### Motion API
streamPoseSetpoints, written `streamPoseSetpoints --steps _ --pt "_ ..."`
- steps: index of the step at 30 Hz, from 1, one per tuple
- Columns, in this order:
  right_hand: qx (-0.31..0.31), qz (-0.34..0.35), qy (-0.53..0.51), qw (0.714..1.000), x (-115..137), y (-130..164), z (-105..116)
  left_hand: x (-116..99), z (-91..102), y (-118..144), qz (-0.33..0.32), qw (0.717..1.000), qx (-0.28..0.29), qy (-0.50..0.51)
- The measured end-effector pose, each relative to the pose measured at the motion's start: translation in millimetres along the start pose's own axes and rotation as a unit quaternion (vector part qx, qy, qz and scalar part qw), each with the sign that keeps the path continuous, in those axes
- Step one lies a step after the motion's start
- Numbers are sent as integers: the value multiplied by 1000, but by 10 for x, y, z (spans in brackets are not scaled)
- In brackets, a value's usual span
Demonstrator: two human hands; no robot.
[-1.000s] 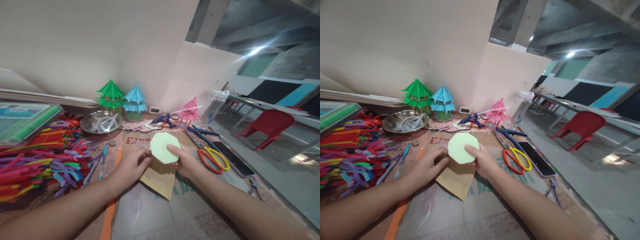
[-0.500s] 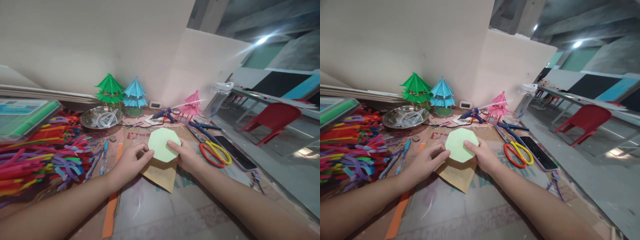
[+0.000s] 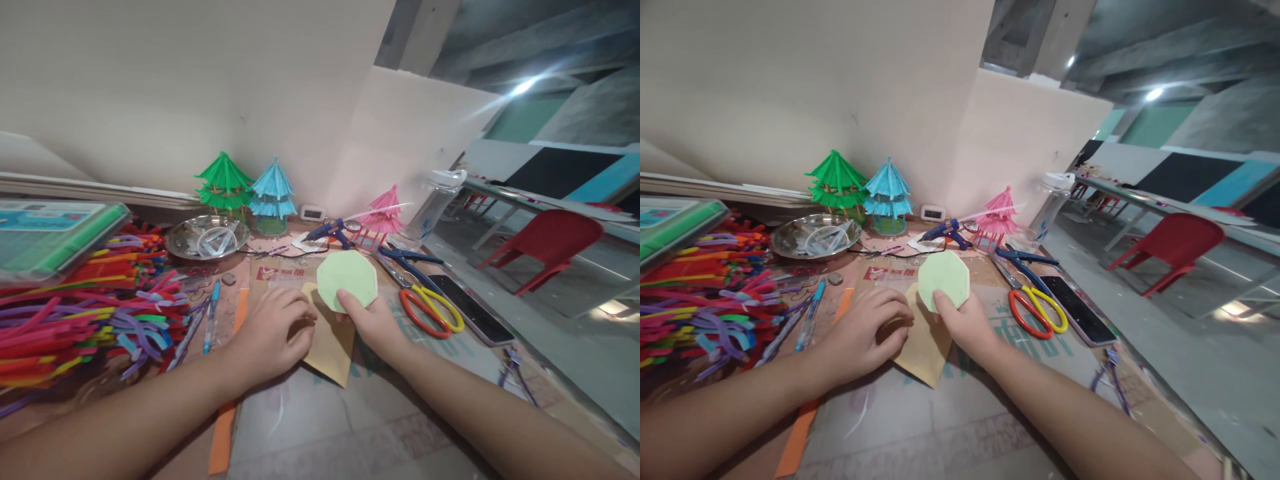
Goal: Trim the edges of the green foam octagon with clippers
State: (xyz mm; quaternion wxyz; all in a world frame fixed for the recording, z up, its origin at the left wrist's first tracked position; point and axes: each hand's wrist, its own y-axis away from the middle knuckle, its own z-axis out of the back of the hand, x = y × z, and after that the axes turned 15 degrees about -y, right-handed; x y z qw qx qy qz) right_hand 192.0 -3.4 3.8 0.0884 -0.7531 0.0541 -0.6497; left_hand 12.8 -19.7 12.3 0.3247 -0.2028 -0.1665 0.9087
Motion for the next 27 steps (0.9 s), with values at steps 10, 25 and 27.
streamPoseSetpoints --steps 10,25,27 --pt "114 144 217 959 -4 -4 95 48 -89 39 -29 995 70 -67" --pt "107 126 319 933 68 28 112 68 -140 59 8 992 62 -111" --pt "118 135 339 923 66 62 110 69 -154 64 14 991 61 -118"
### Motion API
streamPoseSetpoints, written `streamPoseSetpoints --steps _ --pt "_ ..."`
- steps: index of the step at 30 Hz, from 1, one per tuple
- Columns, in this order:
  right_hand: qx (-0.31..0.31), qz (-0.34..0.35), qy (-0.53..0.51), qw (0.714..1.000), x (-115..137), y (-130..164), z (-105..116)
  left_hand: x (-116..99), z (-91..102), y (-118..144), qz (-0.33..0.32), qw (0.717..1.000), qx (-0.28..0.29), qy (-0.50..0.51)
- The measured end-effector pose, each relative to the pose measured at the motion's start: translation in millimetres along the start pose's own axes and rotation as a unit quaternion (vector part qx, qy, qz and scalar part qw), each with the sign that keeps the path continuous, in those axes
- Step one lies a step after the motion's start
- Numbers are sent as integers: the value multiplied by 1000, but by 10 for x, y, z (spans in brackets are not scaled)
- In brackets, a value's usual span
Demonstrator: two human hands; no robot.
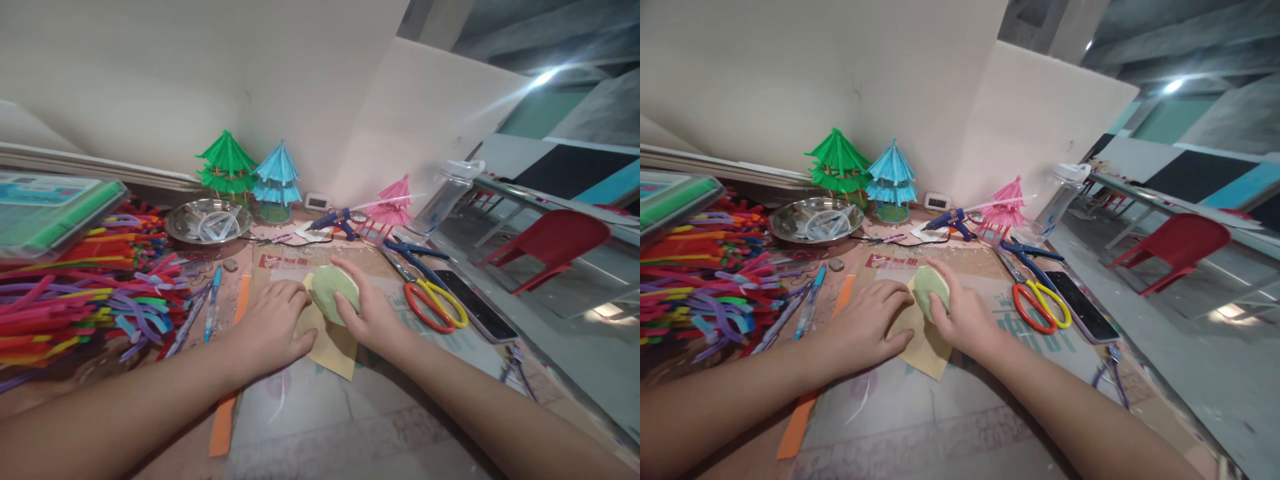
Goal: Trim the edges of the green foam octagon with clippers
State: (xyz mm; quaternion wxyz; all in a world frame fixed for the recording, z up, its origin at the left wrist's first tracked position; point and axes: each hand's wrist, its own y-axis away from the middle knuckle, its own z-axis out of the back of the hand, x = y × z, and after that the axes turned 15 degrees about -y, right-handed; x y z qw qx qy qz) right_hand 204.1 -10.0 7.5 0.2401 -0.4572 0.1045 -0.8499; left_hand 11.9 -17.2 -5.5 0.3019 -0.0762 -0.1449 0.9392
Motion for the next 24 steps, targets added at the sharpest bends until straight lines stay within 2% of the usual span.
streamPoseSetpoints --steps 5,10,16,18,21,24 --pt "-7 16 53 998 1 -118 -99 -23 3 -21 -6 1000 7 -6" --pt "2 -7 98 995 54 -264 -139 -37 59 -33 -2 998 33 -49" --pt "56 -46 94 993 260 214 76 -30 25 -20 -23 997 7 -69" --pt "53 -59 108 991 283 275 94 -33 3 -24 -26 998 0 -55" --pt "35 -54 127 990 221 100 3 -36 -15 -29 -34 999 -8 -36" --pt "0 -20 118 993 145 -170 -119 -31 -12 -24 -23 999 -6 -47"
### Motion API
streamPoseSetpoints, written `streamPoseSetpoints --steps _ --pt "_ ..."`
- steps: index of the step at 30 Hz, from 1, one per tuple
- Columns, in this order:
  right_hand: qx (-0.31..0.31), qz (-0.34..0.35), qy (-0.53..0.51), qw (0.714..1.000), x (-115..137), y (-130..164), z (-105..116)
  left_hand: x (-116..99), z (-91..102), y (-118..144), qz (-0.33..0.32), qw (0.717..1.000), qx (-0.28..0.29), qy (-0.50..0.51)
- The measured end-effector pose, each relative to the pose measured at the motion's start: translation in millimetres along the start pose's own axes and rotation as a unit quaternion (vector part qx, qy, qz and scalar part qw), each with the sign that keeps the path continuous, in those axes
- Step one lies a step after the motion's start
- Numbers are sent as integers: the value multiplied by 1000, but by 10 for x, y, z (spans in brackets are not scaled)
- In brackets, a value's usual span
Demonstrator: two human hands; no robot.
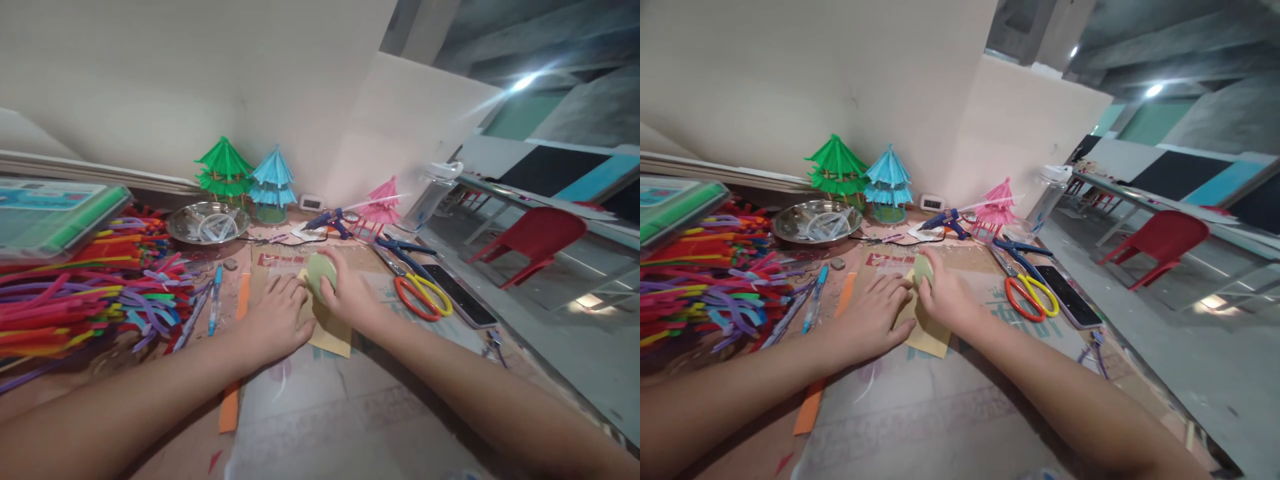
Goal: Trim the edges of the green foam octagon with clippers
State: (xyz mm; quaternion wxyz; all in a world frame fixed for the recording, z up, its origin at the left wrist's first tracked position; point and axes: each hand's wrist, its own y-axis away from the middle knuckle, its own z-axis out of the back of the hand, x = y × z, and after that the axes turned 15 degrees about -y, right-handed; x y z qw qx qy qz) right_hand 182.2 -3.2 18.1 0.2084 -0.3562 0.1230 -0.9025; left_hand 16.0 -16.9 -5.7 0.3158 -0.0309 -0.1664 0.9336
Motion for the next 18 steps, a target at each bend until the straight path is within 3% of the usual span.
streamPoseSetpoints --steps 3,6,9,15,18 --pt "13 -5 10 1000 56 -8 -15 3 18 5 4 1000 13 -16" --pt "71 -10 40 997 158 250 79 -9 39 -6 -4 1000 25 -19" --pt "77 -11 63 995 202 413 126 -23 43 -24 -4 999 37 -17" --pt "41 3 53 998 124 71 -57 -4 -2 2 -7 1000 10 -17" --pt "38 -8 41 998 130 87 -30 8 -15 24 -6 1000 -6 -20"
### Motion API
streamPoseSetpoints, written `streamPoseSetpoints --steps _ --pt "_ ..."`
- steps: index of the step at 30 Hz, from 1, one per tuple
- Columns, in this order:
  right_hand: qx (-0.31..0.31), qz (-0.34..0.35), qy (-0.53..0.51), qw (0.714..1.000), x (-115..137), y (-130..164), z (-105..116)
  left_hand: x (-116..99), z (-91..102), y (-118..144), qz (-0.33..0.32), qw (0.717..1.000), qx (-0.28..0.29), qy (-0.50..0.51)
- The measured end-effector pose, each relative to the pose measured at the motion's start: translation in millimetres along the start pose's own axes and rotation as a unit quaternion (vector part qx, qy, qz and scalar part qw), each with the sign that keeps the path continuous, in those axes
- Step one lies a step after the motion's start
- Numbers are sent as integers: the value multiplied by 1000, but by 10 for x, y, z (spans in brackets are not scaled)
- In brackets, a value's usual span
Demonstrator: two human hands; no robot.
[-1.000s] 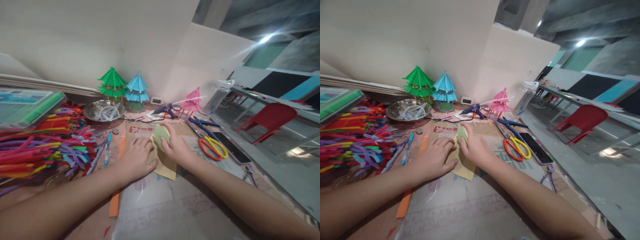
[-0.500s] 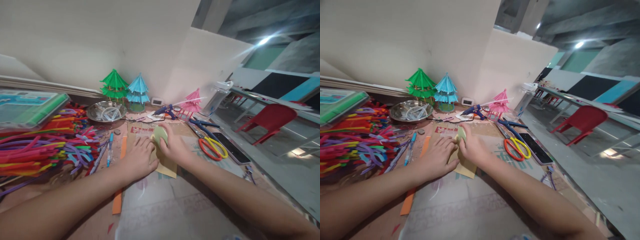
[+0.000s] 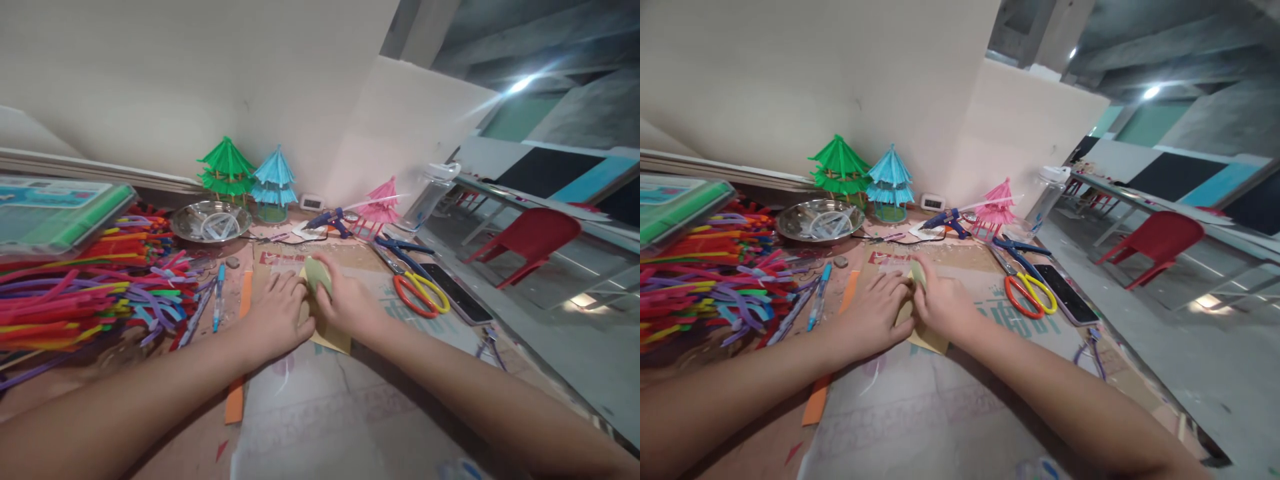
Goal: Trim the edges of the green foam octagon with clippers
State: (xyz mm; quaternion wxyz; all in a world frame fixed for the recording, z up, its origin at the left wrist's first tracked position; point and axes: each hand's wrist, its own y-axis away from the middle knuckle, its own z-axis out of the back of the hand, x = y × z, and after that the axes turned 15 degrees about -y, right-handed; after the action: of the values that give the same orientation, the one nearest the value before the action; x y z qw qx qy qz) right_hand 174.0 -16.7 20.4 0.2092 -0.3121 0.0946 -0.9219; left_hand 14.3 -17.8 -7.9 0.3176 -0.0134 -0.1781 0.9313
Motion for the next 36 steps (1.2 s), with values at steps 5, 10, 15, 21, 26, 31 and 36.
streamPoseSetpoints --steps 5,10,15,21,26,31,36 --pt "7 -28 12 1000 4 356 132 -20 13 -7 9 1000 3 -6" --pt "-21 -2 7 1000 -86 107 20 -36 31 -33 13 1000 19 2" --pt "-115 20 -167 979 -264 -296 -71 3 26 -14 45 998 14 35" --pt "-125 -106 -609 776 -339 -285 -16 90 40 -42 63 989 -30 132" --pt "-91 -116 -700 699 -269 -269 -39 140 43 -95 104 964 -88 229" --pt "-86 -96 -713 689 -254 -265 -86 132 69 -84 103 955 -101 259" --pt "-76 -91 -711 693 -250 -243 -67 126 110 -89 103 949 -99 282"
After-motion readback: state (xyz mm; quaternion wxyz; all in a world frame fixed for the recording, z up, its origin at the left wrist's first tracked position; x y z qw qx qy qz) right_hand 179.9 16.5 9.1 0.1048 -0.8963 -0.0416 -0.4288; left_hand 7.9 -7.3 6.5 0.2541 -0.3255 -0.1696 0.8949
